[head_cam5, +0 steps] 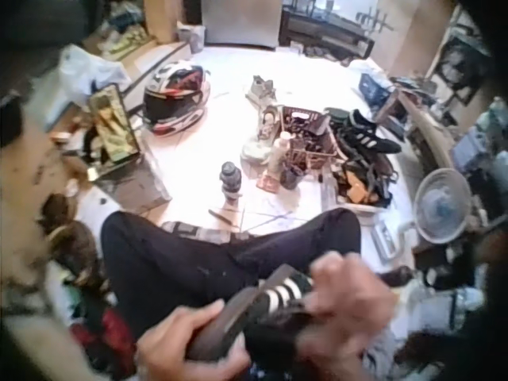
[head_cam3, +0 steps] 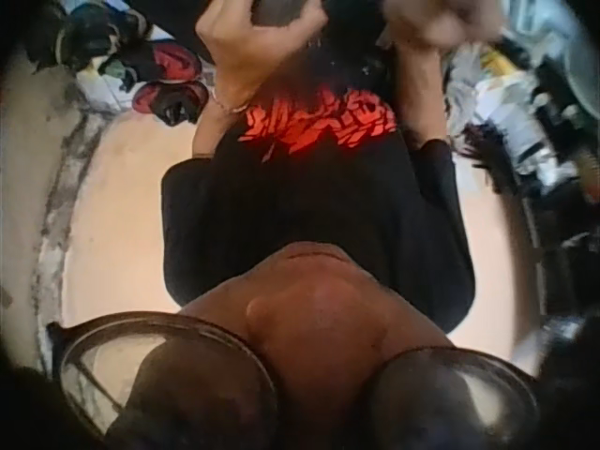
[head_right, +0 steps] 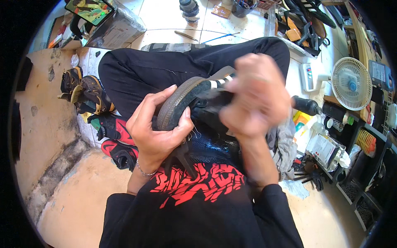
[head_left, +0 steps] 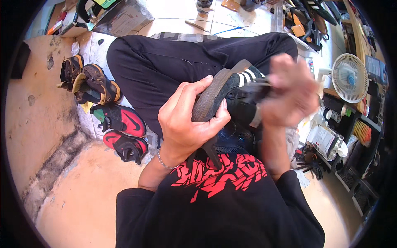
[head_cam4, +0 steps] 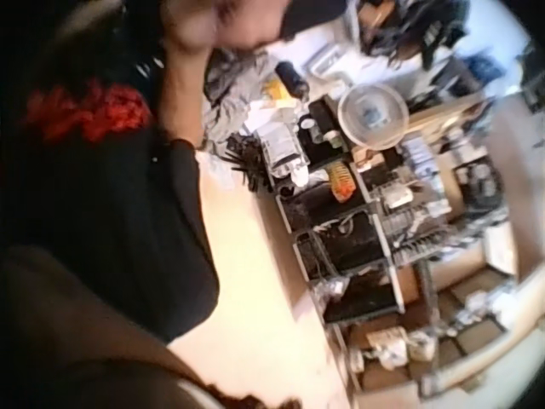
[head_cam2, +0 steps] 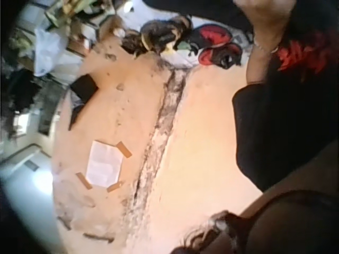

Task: Repairing a black sneaker by gluing parts of the sole and securing it with clamps and clips.

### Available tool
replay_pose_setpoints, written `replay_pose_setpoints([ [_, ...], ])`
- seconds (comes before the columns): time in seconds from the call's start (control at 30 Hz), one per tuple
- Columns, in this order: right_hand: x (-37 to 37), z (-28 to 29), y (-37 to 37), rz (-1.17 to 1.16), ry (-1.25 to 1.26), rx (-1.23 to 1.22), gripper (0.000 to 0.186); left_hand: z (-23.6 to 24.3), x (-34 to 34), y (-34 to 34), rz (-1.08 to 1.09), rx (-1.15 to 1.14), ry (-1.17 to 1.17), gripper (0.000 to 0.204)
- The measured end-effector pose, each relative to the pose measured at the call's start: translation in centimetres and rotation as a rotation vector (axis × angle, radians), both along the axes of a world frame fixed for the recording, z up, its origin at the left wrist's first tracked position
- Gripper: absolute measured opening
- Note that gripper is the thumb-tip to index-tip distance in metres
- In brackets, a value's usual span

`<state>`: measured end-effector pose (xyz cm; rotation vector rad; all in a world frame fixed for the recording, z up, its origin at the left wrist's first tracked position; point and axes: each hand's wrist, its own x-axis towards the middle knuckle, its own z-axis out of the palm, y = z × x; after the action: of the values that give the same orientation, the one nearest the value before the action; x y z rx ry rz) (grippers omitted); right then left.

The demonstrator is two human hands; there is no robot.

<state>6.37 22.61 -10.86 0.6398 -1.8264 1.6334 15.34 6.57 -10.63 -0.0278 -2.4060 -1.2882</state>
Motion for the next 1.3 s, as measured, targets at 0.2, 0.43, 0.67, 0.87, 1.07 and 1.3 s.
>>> replay_pose_setpoints([
  [0.2, -1.0, -3.0, -2.6, 0.07, -0.094, -0.224, 0.056, 0.1, -0.3, 0.2, -0.017, 0.067, -0.009, 0.039],
  [0.43, -1.7, -2.4, -4.5, 0.105, -0.089, -0.353, 0.06, -1.6, 0.6, 1.1, -0.017, 0.25, 0.145, 0.043],
  [0.67, -2.7, -2.2, -3.9, 0.233, -0.088, -0.287, 0.056, -0.5, 0.2, 0.3, -0.202, 0.058, 0.095, 0.04],
  [0.87, -2.9, -1.9, -3.6, 0.26, -0.222, -0.172, 0.064, 0.1, -0.1, 0.7, -0.222, 0.008, 0.097, 0.035],
  [1.07, -4.1, -1.5, -3.0, 0.375, -0.344, -0.366, 0.066, 0.2, -1.1, 1.0, -0.191, 0.105, 0.117, 0.033],
  [1.3, -5.8, -0.2, -3.5, 0.083, -0.643, 0.04, 0.069, 1.4, -3.0, 0.1, -0.057, 0.005, -0.012, 0.054],
])
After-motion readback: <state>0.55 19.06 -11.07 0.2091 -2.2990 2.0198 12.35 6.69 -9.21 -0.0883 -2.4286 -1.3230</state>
